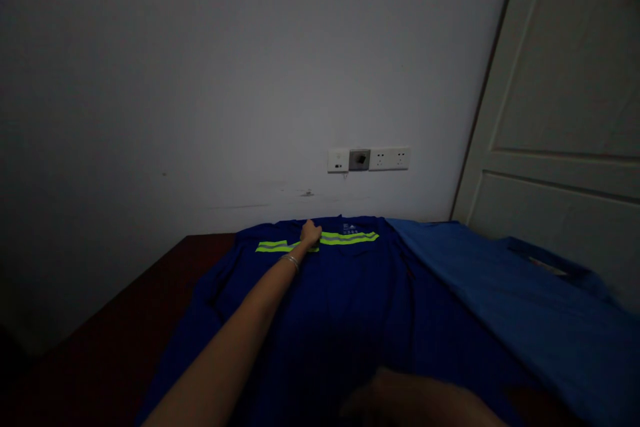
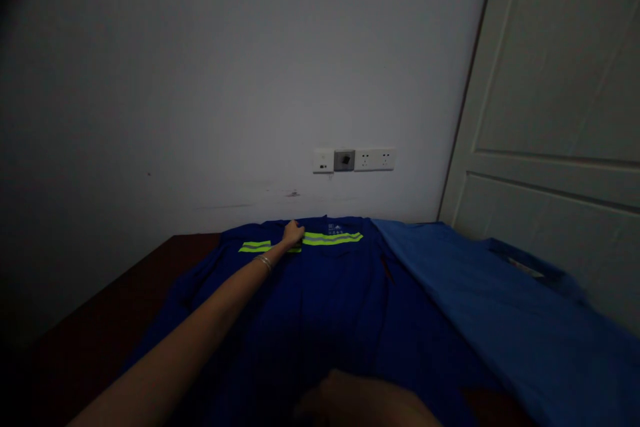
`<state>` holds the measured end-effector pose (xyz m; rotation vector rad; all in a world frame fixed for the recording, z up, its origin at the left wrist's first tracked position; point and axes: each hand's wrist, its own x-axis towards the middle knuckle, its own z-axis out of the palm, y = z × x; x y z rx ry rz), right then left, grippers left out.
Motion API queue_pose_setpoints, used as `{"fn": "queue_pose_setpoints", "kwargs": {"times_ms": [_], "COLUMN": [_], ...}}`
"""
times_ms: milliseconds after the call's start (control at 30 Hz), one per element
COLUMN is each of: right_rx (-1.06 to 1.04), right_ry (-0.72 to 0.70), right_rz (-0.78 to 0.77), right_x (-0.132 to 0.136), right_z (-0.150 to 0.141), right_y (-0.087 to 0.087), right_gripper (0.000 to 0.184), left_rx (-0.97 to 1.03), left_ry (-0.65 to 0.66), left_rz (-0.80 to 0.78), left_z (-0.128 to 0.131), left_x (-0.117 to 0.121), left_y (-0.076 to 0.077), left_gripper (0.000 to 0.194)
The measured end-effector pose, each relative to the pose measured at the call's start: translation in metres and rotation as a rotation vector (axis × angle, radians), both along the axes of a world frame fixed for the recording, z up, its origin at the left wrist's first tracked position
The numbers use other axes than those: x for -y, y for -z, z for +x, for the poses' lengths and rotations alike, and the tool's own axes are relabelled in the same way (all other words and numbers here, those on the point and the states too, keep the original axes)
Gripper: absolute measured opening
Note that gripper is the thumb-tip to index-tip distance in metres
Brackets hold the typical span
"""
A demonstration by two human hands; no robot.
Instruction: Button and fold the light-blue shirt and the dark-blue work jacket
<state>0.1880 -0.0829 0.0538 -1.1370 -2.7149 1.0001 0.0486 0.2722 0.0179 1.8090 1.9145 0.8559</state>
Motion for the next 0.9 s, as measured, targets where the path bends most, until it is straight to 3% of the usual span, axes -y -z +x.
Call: {"fn": "queue_pose_setpoints", "kwargs": {"times_ms": [133, 300, 433, 533, 633, 733, 800, 900], "right_rx": [-0.11, -0.309, -0.363, -0.328, -0.189, -0.057, -0.013, 0.011], "right_ry": [0.302, 0.432, 0.471, 0.492, 0.533, 0.639, 0.715, 0.772], "right_rz": [-0.104, -0.134, -0.046, 0.056, 0.237, 0.403, 0.439, 0.438], "right_x": [-0.044, -0.101, -0.129, -0.143, -0.16, -0.181, -0.193, -0.207], "right_z": [0.037, 0.059, 0.056, 0.054, 0.06, 0.069, 0.074, 0.08], "right_y": [0.002, 0.027, 0.039, 0.043, 0.044, 0.046, 0.048, 0.052], "right_gripper": [0.036, 0.036, 0.033, 0.036, 0.036, 0.032, 0.032, 0.031], "left_rx": [0.049, 0.155, 0.302, 0.464, 0.67, 0.871, 0.977, 1.072], "left_ry": [-0.042, -0.086, -0.139, -0.174, -0.187, -0.154, -0.104, -0.024], "left_rz": [0.052, 0.09, 0.125, 0.152, 0.158, 0.141, 0.128, 0.114], "left_z": [0.004, -0.008, -0.031, -0.032, -0.001, 0.058, 0.101, 0.143], "left_x": [0.013, 0.025, 0.034, 0.038, 0.045, 0.061, 0.078, 0.101], "left_y": [-0.023, -0.035, -0.043, -0.058, -0.078, -0.089, -0.087, -0.067], "left_gripper": [0.033, 0.032, 0.027, 0.023, 0.022, 0.024, 0.023, 0.022]}}
